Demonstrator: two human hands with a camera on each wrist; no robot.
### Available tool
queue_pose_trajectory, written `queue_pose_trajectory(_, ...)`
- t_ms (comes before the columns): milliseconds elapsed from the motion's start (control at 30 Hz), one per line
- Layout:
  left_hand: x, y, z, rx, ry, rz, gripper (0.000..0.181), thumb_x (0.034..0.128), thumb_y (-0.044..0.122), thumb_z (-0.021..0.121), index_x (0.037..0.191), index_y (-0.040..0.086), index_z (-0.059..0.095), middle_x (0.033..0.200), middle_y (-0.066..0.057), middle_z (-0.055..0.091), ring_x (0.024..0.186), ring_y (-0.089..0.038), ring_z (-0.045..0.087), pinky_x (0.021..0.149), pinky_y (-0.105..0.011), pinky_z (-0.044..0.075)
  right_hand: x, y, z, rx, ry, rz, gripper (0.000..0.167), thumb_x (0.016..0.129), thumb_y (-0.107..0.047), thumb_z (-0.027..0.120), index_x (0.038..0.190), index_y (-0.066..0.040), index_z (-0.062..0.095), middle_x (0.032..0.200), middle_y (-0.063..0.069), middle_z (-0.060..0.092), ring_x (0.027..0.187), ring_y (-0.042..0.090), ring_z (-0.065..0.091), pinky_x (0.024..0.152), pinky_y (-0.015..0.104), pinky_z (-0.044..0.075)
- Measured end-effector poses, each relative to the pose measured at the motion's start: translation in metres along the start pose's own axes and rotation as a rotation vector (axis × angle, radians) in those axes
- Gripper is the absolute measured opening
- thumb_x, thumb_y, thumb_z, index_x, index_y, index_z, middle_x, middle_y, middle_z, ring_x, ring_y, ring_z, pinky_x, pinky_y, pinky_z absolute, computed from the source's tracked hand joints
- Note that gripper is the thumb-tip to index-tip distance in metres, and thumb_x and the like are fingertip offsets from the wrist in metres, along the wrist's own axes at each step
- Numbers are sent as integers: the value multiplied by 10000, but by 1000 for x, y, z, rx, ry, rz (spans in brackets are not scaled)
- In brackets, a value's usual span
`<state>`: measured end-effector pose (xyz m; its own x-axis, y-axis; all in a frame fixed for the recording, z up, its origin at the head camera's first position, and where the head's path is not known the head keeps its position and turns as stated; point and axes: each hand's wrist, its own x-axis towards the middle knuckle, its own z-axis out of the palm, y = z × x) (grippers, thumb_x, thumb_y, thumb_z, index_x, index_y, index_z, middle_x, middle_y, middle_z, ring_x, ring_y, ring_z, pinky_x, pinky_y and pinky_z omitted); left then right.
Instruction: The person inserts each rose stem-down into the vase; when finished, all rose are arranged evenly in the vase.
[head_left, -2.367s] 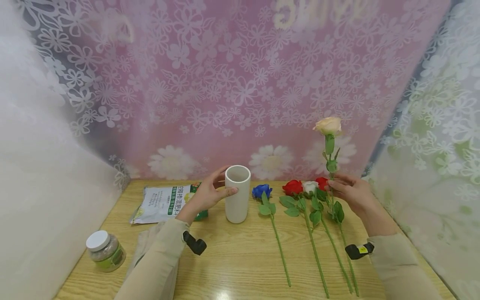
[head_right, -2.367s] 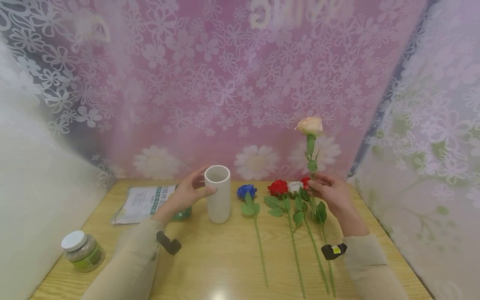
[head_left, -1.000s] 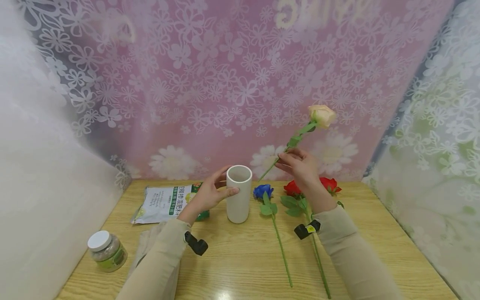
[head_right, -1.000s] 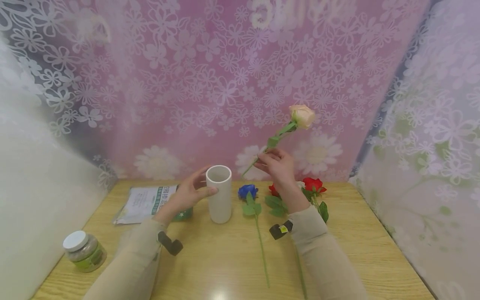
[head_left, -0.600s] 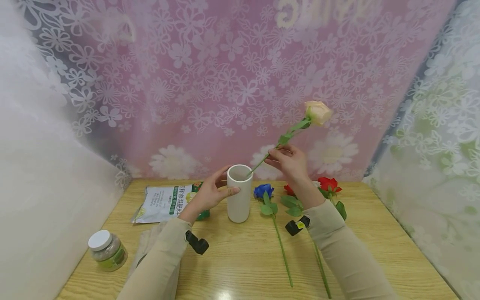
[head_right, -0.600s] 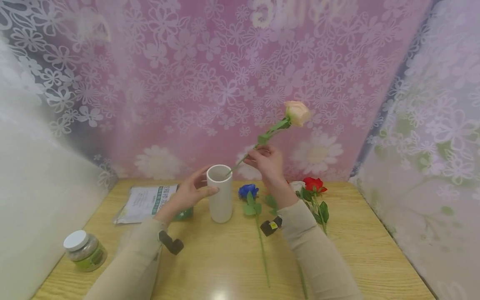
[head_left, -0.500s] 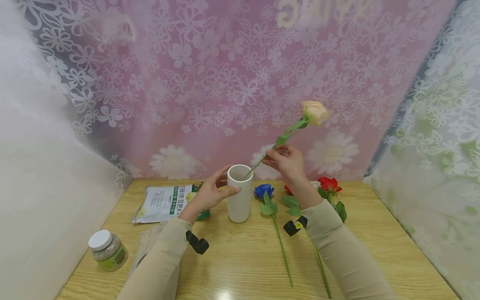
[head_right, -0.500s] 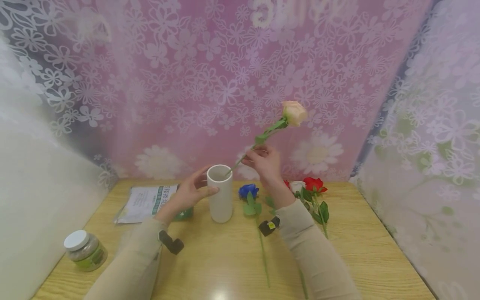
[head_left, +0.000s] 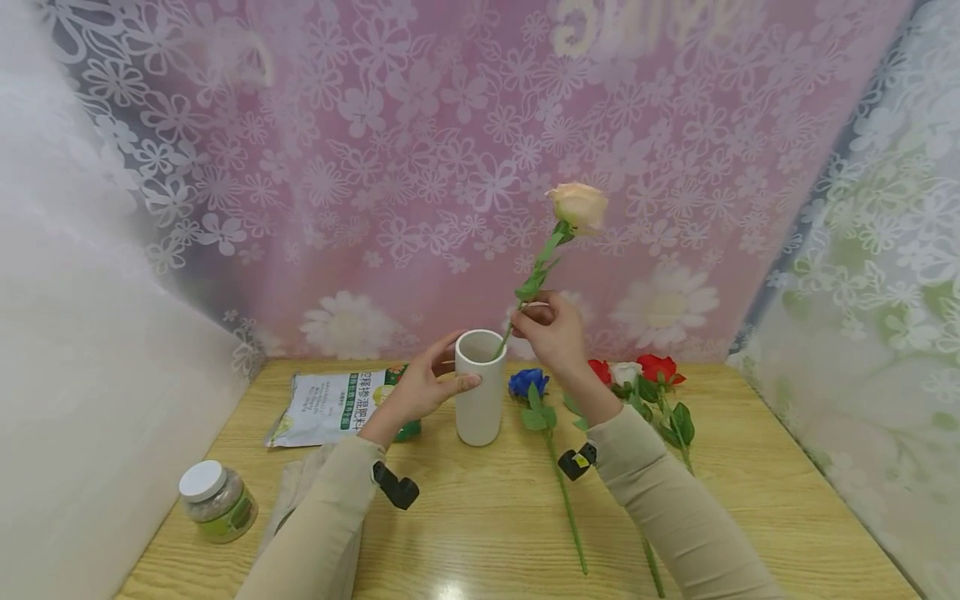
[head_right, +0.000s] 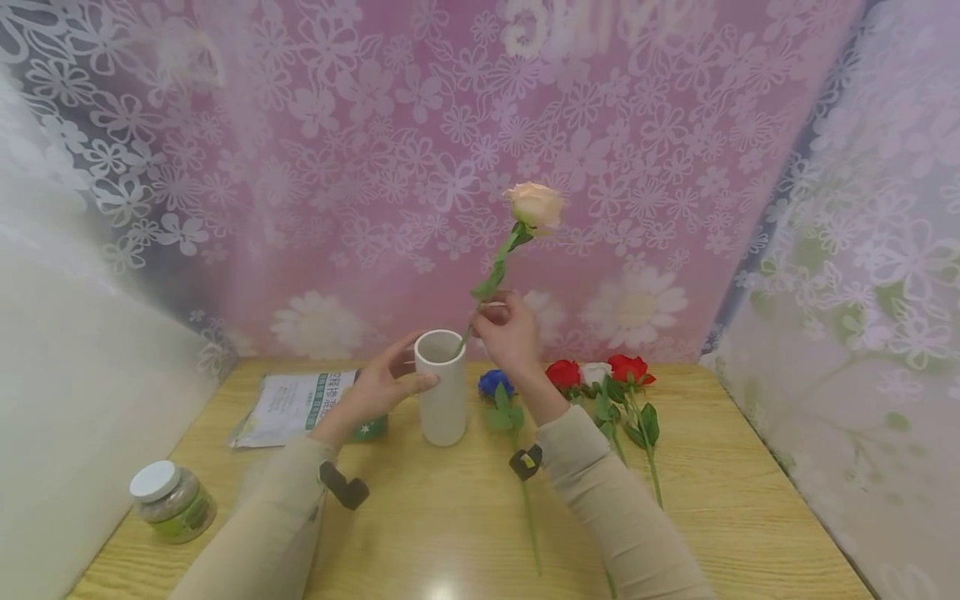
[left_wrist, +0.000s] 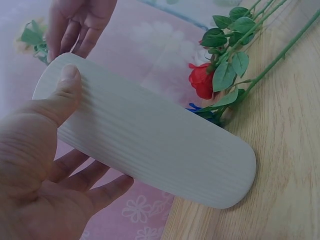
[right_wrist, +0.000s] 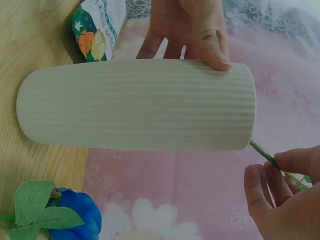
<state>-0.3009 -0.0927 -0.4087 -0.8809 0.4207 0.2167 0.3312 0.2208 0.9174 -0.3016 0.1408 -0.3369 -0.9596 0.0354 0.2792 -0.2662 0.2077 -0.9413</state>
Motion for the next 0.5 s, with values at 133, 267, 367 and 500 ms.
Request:
queue_pose_trajectory(133,1,-1,0,-5,-1,4,812,985,224,778,1662,296,335,1564,-145,538,1436,-391,545,1123,-587,521,-3,0,5,-125,19,-28,372,986,-114,717,1336,-14,644,1173,230,767,1064,357,750,967,448,628)
queue_pose_trajectory(267,1,-2,0,1,3,2,822,983,234,780,1666,296,326,1566,-145,536,1436,-391,546,1125,-592,517,-5,1,9,-187,27,-52,332,955,-130,738,1268,-31,685,1139,206,781,1078,349,746,914,424,623)
queue_pose_trajectory(367,1,-2,0,5,7,4,823,983,235,780,1666,297,325,1568,-145,536,1431,-391,550,1124,-597,517,-6,3,12,-209,15,-98,303,941,-129,750,1220,-18,703,1111,206,780,1044,354,751,874,416,631)
queue_pose_trajectory(500,1,-1,0,2,4,8,812,983,234,780,1660,299,337,1560,-144,544,1424,-387,557,1115,-591,526,-9,7,15,-238,-19,-159,290,946,-138,766,1196,2,717,1131,201,755,1041,360,747,923,475,640)
